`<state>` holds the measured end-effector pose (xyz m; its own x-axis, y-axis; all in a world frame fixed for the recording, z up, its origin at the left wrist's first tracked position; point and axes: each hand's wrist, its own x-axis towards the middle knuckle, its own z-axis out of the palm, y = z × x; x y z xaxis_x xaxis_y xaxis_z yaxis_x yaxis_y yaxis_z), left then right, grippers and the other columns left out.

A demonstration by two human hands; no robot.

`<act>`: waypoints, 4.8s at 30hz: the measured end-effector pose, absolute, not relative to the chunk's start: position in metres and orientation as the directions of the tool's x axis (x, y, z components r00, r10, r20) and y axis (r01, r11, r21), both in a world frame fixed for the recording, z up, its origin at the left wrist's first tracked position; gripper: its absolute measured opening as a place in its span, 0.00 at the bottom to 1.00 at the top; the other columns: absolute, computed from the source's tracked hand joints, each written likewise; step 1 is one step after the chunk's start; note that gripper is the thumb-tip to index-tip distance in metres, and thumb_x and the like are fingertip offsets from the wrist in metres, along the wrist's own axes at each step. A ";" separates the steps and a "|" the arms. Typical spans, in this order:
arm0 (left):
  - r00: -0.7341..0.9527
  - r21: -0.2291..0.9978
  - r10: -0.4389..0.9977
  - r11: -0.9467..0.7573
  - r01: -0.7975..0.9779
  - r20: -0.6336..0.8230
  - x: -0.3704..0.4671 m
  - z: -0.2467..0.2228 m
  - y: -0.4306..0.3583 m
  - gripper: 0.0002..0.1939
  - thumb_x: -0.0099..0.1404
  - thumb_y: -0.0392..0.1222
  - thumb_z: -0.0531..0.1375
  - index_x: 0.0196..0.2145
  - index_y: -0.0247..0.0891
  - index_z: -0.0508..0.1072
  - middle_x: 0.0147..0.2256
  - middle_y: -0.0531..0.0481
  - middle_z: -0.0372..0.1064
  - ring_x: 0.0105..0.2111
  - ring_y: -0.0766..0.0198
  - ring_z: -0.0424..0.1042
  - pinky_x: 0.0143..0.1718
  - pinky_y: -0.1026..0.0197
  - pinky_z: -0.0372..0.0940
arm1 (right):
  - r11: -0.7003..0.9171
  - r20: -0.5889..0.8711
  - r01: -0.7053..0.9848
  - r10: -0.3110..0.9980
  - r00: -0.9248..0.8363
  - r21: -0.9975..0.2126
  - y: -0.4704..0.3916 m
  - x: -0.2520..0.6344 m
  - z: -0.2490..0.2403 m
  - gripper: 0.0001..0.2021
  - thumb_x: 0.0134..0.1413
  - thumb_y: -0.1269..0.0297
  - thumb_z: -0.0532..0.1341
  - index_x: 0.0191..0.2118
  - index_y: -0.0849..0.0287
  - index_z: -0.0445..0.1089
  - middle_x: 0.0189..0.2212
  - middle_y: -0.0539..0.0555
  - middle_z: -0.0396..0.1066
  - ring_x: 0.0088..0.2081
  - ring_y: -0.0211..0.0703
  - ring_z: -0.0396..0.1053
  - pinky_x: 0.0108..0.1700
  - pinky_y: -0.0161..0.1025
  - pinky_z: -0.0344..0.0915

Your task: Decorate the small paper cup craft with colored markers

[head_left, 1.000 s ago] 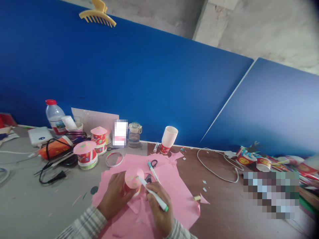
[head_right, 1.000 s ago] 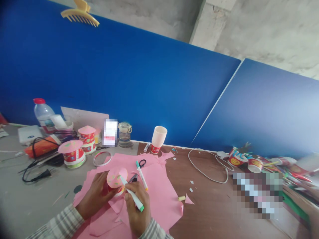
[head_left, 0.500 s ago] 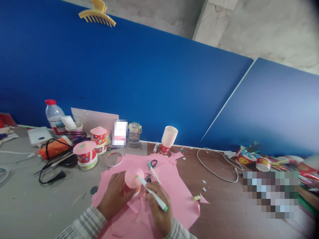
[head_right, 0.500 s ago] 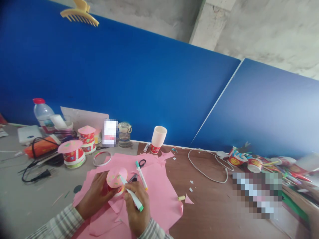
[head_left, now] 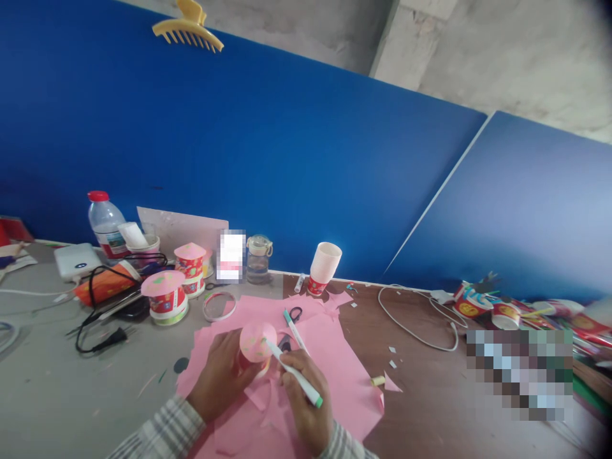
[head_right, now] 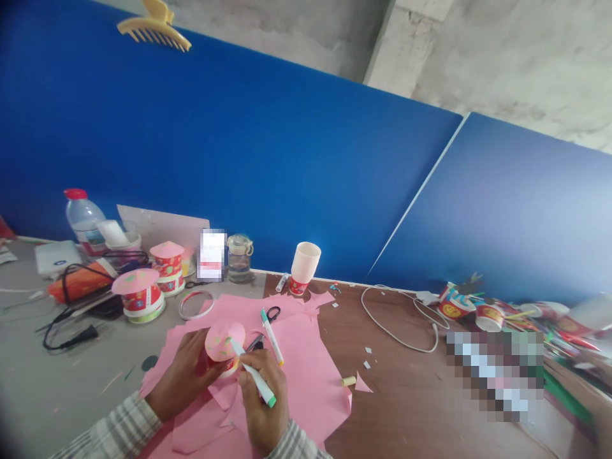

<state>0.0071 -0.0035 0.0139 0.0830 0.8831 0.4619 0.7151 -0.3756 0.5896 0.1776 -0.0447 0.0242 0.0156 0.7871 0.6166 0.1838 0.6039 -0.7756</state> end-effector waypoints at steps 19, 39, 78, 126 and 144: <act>0.088 0.585 0.878 -0.384 0.715 0.470 0.008 0.014 -0.004 0.20 0.41 0.54 0.61 0.34 0.49 0.67 0.33 0.53 0.71 0.34 0.56 0.66 0.34 0.54 0.63 | 0.590 0.602 0.169 0.798 0.026 -0.789 -0.046 0.178 0.022 0.07 0.50 0.68 0.58 0.34 0.57 0.73 0.25 0.52 0.73 0.27 0.47 0.72 0.30 0.38 0.69; 0.097 0.565 0.874 -0.388 0.728 0.475 0.008 0.016 -0.005 0.20 0.42 0.54 0.60 0.35 0.49 0.67 0.33 0.53 0.71 0.33 0.56 0.66 0.34 0.54 0.64 | 0.606 0.618 0.159 0.785 0.037 -0.779 -0.046 0.177 0.022 0.08 0.49 0.71 0.58 0.35 0.57 0.73 0.27 0.53 0.74 0.28 0.47 0.72 0.31 0.39 0.70; 0.088 0.595 0.891 -0.368 0.715 0.446 0.007 0.015 -0.004 0.20 0.41 0.54 0.61 0.35 0.50 0.66 0.34 0.55 0.71 0.35 0.57 0.66 0.36 0.54 0.63 | 0.600 0.613 0.170 0.789 0.038 -0.782 -0.045 0.177 0.021 0.07 0.50 0.70 0.58 0.35 0.57 0.73 0.27 0.53 0.74 0.28 0.47 0.73 0.31 0.39 0.70; 0.088 0.615 0.900 -0.359 0.702 0.426 0.008 0.018 -0.006 0.17 0.44 0.51 0.60 0.34 0.49 0.67 0.31 0.53 0.71 0.31 0.56 0.66 0.32 0.53 0.65 | 0.562 0.573 0.131 0.816 0.069 -0.816 -0.044 0.178 0.021 0.08 0.52 0.64 0.57 0.34 0.57 0.73 0.23 0.52 0.72 0.25 0.46 0.70 0.28 0.40 0.68; 0.086 0.621 0.905 -0.353 0.700 0.418 0.009 0.021 -0.007 0.17 0.44 0.51 0.59 0.35 0.49 0.67 0.31 0.54 0.71 0.31 0.57 0.67 0.32 0.54 0.65 | 0.554 0.566 0.137 0.822 0.065 -0.821 -0.044 0.177 0.020 0.08 0.51 0.66 0.58 0.34 0.57 0.73 0.24 0.52 0.72 0.26 0.47 0.71 0.29 0.39 0.68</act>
